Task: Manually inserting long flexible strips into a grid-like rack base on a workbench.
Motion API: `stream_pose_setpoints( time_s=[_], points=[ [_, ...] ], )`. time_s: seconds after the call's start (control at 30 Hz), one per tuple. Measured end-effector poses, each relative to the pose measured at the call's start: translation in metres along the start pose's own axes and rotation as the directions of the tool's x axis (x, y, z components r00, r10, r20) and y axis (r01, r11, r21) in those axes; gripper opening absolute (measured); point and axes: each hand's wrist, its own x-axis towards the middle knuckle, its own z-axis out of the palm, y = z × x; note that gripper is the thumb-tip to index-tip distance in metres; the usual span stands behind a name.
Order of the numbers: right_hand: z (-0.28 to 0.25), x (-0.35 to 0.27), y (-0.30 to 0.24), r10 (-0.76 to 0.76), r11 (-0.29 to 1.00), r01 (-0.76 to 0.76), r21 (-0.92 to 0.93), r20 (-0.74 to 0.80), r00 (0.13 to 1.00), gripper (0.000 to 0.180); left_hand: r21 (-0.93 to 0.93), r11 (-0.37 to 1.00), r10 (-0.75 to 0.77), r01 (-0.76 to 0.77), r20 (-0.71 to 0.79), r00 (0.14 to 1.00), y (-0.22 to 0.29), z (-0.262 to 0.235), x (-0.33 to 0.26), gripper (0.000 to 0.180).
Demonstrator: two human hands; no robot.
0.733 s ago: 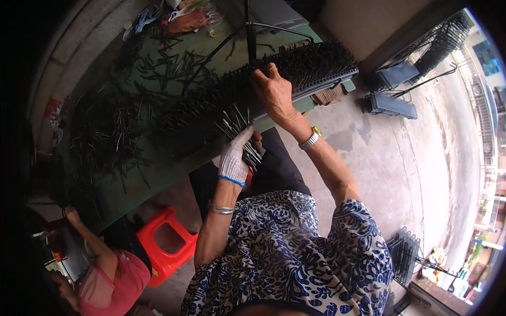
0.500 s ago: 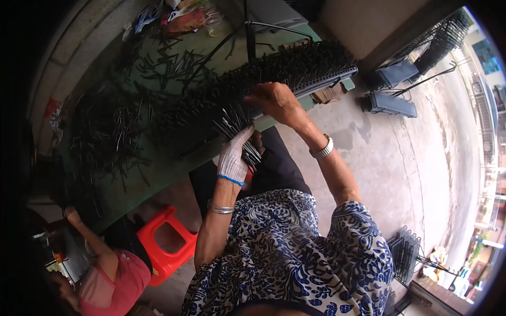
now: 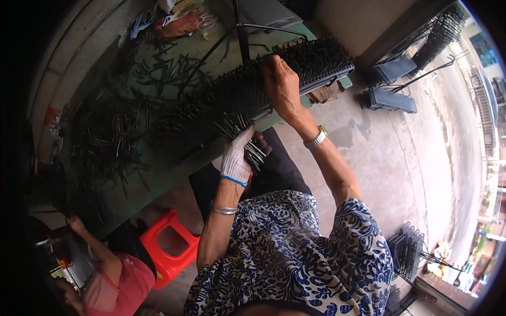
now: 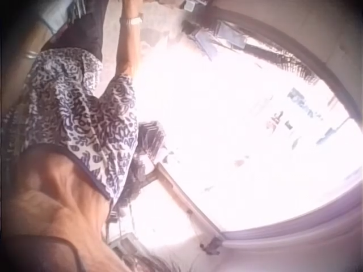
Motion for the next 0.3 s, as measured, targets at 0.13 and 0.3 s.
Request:
stream_pose_setpoints(
  time_s=[0.13, 0.3],
  points=[
    [-0.0043, 0.0010, -0.0031, 0.086, 0.996, -0.083, -0.031, 0.088, 0.992, 0.009, 0.100, 0.993, -0.055, 0.061, -0.065, 0.996, 0.0075, 0.0041, -0.0084, 0.010],
    [-0.0062, -0.0002, -0.0055, 0.088, 0.996, -0.089, -0.003, 0.125, 0.988, 0.015, 0.119, 0.992, -0.042, 0.050, -0.065, 0.997, 0.0057, 0.0030, -0.0072, 0.009]
  ],
)
